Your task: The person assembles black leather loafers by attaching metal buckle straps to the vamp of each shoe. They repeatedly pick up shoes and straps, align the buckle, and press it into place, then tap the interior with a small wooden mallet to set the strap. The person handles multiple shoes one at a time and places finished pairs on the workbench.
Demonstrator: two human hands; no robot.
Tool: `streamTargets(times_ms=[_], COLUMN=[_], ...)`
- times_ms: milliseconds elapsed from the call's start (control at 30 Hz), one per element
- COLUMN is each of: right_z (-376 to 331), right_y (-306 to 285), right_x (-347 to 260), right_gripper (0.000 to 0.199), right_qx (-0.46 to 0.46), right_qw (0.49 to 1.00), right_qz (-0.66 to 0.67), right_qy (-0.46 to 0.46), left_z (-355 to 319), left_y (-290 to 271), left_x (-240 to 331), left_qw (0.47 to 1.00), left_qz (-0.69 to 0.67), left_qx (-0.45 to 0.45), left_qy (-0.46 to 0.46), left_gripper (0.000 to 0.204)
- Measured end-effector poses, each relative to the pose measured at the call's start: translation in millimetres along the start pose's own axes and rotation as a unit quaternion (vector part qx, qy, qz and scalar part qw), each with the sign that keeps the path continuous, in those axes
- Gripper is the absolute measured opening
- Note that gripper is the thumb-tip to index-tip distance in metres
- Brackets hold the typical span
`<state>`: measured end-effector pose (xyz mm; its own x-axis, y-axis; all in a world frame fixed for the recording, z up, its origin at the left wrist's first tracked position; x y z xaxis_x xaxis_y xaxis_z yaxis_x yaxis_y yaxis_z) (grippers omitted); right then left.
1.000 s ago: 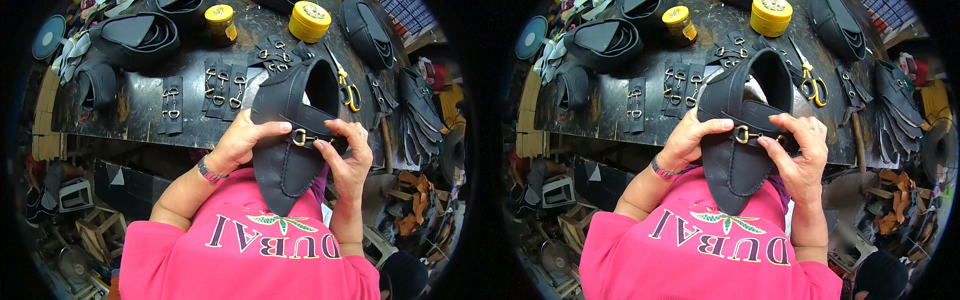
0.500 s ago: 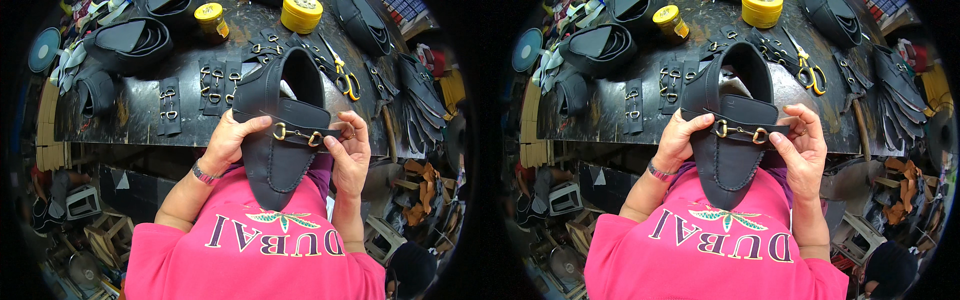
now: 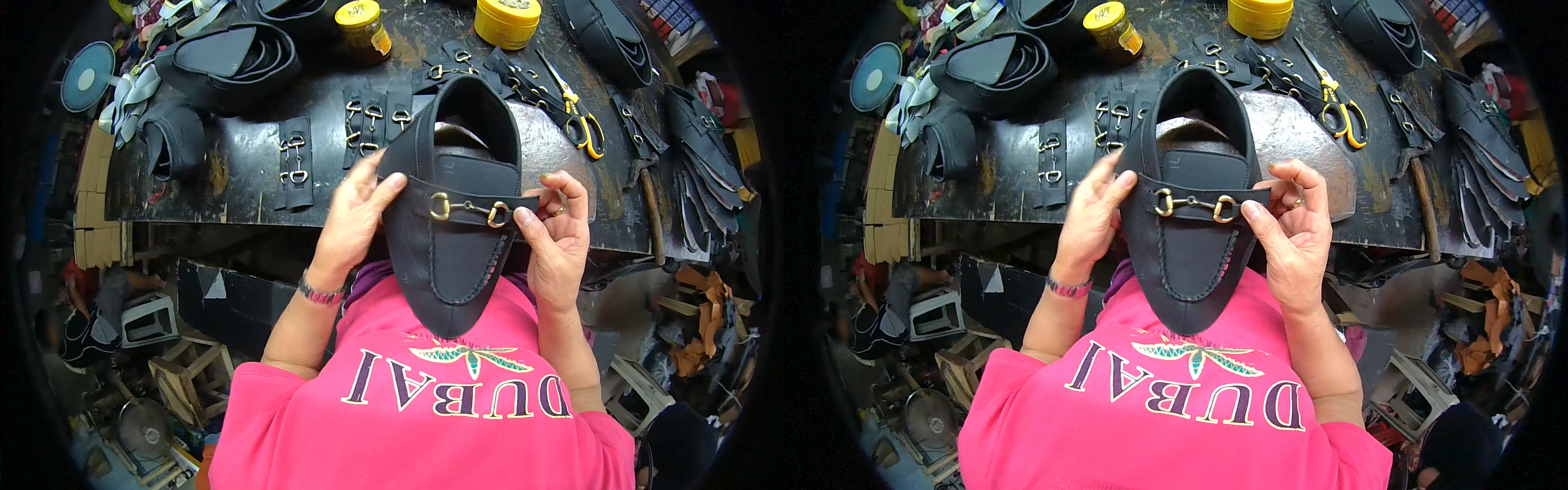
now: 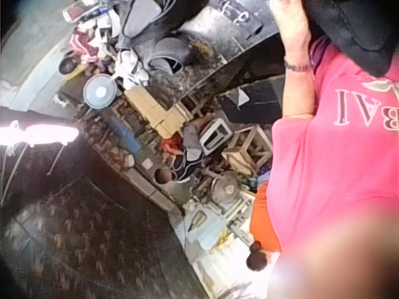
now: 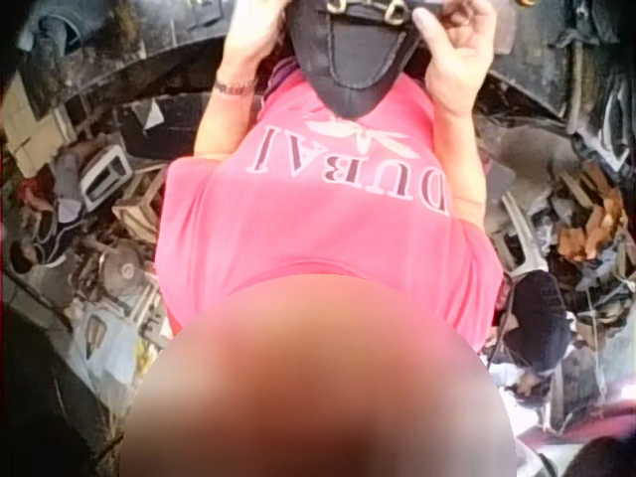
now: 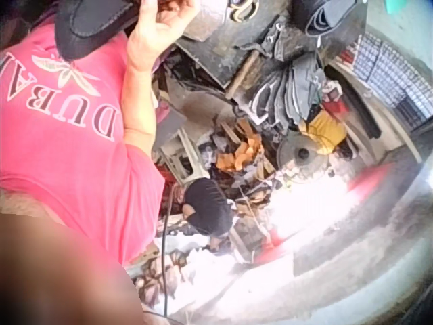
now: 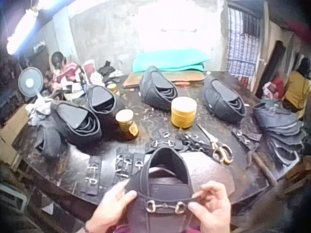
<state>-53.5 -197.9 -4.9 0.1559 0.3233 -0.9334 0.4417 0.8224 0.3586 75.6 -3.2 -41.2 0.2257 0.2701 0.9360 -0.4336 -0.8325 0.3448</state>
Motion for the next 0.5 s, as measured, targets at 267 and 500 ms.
streamTargets(times_ms=[267, 500], right_z=[4.4, -4.1], right_y=[11.6, -8.4], right_x=[12.0, -3.1], right_gripper=[0.049, 0.047], right_qx=[-0.046, 0.005], right_qw=[0.998, 0.997], right_qz=[0.03, -0.047], right_qy=[0.011, -0.069], left_z=[-11.3, 16.2], left_y=[101.9, 134.8], left_x=[92.0, 48.2], left_qw=[0.763, 0.728], left_qz=[0.494, 0.509], left_qx=[-0.24, -0.422], left_qy=[0.342, 0.183], left_gripper=[0.026, 0.024])
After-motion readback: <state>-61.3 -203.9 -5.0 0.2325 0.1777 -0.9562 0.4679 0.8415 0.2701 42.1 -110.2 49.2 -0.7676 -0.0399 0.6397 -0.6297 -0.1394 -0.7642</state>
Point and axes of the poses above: each hand's wrist, its own z-axis towards the middle knuckle, its own y-axis out of the palm, x = y × z, the point moved 10 cm from there along z, towards the middle knuckle, and after that the axes turned 6 degrees about y, right-handed, at the moved point
